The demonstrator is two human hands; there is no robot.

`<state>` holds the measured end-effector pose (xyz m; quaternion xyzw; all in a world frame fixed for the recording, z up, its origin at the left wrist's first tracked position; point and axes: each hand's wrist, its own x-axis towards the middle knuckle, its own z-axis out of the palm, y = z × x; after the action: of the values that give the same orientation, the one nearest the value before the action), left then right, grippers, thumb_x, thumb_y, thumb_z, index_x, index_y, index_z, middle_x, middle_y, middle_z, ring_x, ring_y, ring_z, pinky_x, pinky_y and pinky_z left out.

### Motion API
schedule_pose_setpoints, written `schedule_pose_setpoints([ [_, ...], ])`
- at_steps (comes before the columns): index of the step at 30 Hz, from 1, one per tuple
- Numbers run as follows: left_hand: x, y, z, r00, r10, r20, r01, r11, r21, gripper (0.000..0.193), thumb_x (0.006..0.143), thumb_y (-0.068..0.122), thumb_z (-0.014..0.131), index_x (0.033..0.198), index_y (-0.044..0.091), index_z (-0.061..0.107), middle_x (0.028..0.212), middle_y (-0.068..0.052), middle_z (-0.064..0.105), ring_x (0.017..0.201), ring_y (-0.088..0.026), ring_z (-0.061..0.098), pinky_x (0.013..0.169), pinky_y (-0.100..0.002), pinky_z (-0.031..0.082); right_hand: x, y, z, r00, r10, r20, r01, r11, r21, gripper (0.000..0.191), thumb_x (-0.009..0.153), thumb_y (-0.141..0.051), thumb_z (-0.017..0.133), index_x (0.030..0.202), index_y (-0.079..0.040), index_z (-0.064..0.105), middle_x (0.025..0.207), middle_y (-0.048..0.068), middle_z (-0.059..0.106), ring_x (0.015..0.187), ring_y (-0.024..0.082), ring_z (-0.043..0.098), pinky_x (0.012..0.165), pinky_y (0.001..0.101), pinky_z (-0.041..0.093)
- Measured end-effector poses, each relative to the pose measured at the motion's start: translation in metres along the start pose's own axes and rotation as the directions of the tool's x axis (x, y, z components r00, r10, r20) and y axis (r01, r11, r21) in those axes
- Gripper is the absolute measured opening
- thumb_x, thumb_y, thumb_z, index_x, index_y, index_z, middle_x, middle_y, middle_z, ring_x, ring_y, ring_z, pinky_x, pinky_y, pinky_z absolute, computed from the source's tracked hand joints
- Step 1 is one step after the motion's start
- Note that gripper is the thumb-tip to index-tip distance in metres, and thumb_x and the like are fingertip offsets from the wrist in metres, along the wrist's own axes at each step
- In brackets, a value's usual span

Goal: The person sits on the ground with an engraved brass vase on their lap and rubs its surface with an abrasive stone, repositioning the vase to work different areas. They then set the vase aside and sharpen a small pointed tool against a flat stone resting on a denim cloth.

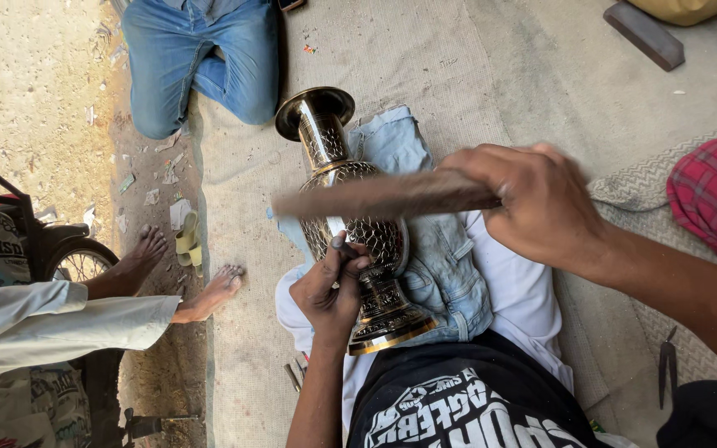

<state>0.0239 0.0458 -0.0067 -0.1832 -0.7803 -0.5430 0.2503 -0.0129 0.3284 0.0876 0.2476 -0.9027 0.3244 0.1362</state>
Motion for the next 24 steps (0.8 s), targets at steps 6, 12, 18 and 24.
schedule_pose_setpoints([
  [6,-0.002,0.0,0.001,1.0,-0.017,0.009,0.017,1.0,-0.003,0.046,0.093,-0.01,0.073,0.135,0.007,0.066,0.096,-0.009,0.078,0.087,-0.011,0.076,0.081,-0.025,0.063,-0.008,0.007,0.004,0.98,0.185,0.079,-0.175,0.977,-0.118,0.034,0.087,-0.003,0.069,0.117,-0.018,0.07,0.08,-0.001,0.074,0.062,0.014,0.066,0.075,0.04,0.048],
  [12,-0.003,0.001,0.003,1.0,-0.009,0.018,0.009,1.0,-0.009,0.044,0.093,-0.008,0.073,0.133,0.007,0.065,0.094,-0.007,0.077,0.087,-0.009,0.074,0.081,-0.024,0.061,-0.017,0.013,0.009,0.999,-0.002,-0.033,-0.003,0.989,-0.15,0.042,0.079,-0.001,0.071,0.118,-0.014,0.07,0.09,0.001,0.077,0.07,0.014,0.068,0.079,0.0433,0.047],
  [18,-0.002,0.003,0.006,1.0,0.005,0.029,-0.005,1.0,0.027,0.043,0.094,-0.009,0.072,0.134,0.008,0.065,0.093,-0.006,0.077,0.085,-0.008,0.073,0.079,-0.022,0.059,-0.02,0.012,0.012,0.999,0.037,-0.015,-0.04,0.967,-0.253,0.037,0.079,-0.001,0.072,0.114,-0.013,0.069,0.086,0.002,0.076,0.062,0.017,0.066,0.069,0.0447,0.05],
  [24,-0.001,0.007,0.005,0.997,-0.062,0.043,0.06,0.997,0.042,0.048,0.093,-0.008,0.073,0.137,0.009,0.065,0.094,-0.008,0.078,0.082,-0.008,0.072,0.074,-0.022,0.058,-0.022,0.01,0.01,0.998,-0.006,-0.056,-0.009,0.965,-0.261,0.039,0.074,0.002,0.071,0.111,-0.011,0.069,0.077,0.002,0.072,0.057,0.017,0.063,0.063,0.0449,0.049],
])
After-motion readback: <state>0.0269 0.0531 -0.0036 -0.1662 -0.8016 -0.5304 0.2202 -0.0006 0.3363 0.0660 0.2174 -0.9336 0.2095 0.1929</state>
